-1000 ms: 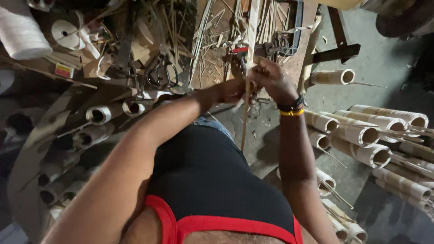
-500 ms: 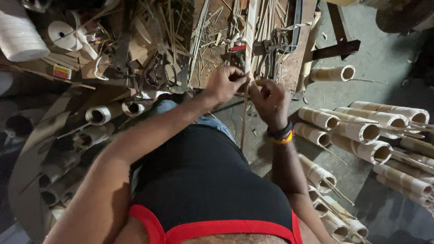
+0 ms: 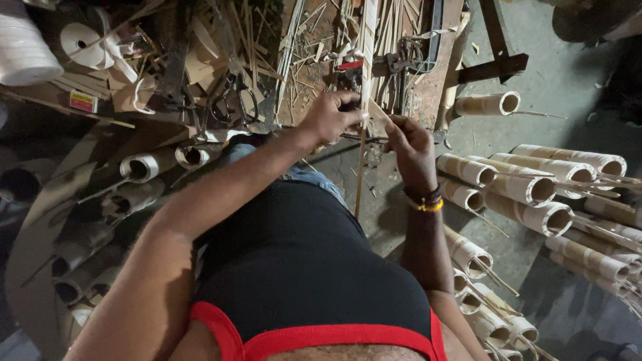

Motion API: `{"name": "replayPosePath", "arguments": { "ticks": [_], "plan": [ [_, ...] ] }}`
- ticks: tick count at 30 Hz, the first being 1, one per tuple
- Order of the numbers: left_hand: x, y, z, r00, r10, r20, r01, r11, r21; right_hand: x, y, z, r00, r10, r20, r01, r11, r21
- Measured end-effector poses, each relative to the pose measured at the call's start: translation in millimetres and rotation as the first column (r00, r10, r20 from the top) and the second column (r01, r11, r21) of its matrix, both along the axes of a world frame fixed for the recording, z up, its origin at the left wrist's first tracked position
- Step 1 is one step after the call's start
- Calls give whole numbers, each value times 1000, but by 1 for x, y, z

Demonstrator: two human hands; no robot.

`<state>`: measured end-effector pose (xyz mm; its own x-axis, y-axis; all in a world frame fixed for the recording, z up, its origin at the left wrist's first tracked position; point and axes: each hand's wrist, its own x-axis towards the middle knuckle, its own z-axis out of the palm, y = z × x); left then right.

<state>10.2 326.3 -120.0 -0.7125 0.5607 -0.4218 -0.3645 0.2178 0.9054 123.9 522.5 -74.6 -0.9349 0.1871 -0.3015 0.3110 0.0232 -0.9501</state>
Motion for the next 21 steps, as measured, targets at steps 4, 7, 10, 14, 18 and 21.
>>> {"name": "replayPosePath", "arguments": {
  "ticks": [4, 7, 10, 14, 18, 21],
  "plan": [
    [-4, -2, -4, 992, -9, 124, -14, 982, 189, 6, 36, -47, 999, 28, 18, -18, 916, -401],
    [-6, -4, -10, 993, -30, 110, 16, 992, 124, 1, 46, -60, 987, 54, 154, -41, 995, -86],
    [-7, -5, -16, 969, -32, -243, 43, 998, 41, -12, 33, -54, 963, 181, -199, -72, 886, 458],
    [-5, -6, -13, 994, -53, 91, 42, 992, 121, -36, 4, -39, 939, 122, -320, -143, 989, -42],
    [-5, -6, -2, 995, -55, 79, 36, 976, 217, -56, 2, -41, 972, 184, -147, -217, 943, -253],
    [-7, -6, 2, 991, -76, -110, 81, 996, 36, -62, 21, -44, 967, 228, -111, -244, 954, -171]
  ]
}}
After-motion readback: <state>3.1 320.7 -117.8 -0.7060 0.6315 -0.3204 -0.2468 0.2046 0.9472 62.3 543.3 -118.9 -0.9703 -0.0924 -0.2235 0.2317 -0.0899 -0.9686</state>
